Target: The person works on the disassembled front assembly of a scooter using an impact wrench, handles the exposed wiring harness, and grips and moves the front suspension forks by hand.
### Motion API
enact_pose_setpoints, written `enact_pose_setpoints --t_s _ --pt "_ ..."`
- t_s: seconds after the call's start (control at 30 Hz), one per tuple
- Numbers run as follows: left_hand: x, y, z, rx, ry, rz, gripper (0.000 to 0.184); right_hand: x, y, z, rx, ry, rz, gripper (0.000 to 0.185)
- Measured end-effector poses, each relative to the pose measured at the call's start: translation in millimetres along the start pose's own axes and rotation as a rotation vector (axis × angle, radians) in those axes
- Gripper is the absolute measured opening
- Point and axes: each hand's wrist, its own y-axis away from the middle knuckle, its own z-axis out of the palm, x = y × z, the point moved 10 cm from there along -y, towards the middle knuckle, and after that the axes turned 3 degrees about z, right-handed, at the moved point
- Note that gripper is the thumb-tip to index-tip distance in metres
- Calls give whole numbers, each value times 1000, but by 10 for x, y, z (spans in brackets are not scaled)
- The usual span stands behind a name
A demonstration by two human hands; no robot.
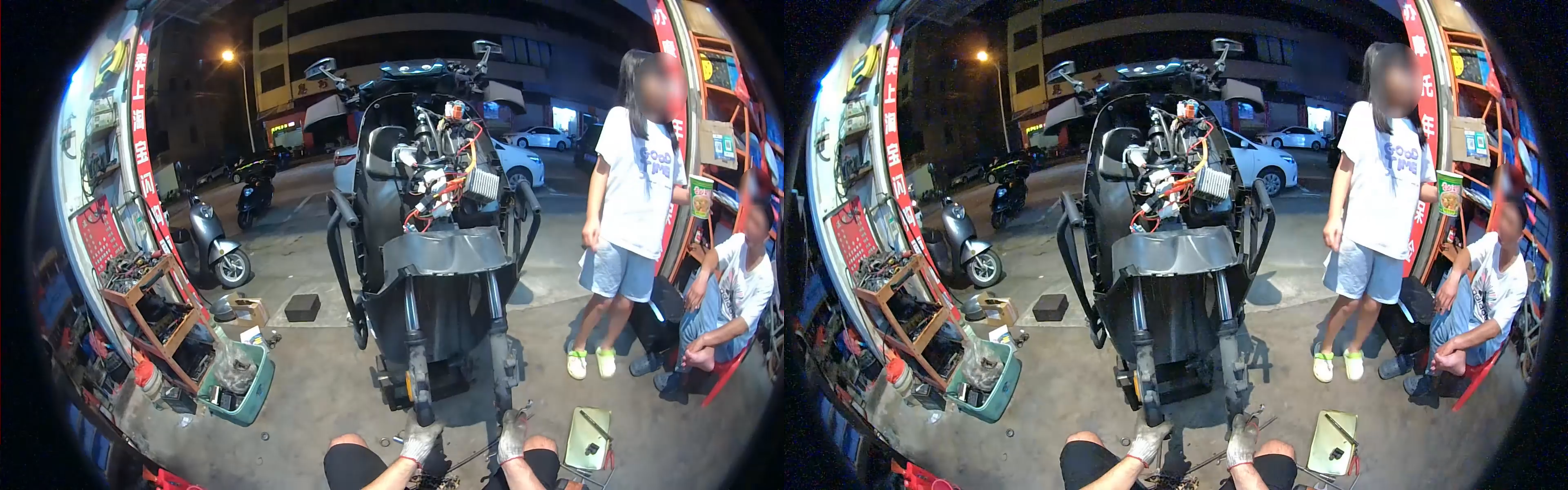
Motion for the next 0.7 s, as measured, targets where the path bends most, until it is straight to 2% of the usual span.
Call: enact_pose_setpoints --t_s 0.07,0.13,0.23,0.33,0.53,0.57,0.67,0.7 --pt "-26 -12 -51 23 -38 -33 44 81 21 -2 -10 -30 12 22" --pt "-62 -22 -97 43 -77 -65 47 -32 126 -26 18 1 -76 23" --pt "-87 -119 -121 45 -79 -38 48 41 187 2 -19 -100 17 23" --pt "-141 -215 -102 13 -35 -8 50 8 258 1 -20 -96 -20 23" --pt "-401 -405 -121 49 -106 -32 43 -83 457 59 -84 -78 51 25" --pt "-433 -440 -121 69 -57 -15 38 -202 498 83 -107 -71 -4 26" --pt "-516 -487 -104 50 14 -24 30 -25 494 127 -122 -112 49 27" --pt "-500 -479 -62 12 37 -49 28 -31 466 127 -92 -102 -81 28"
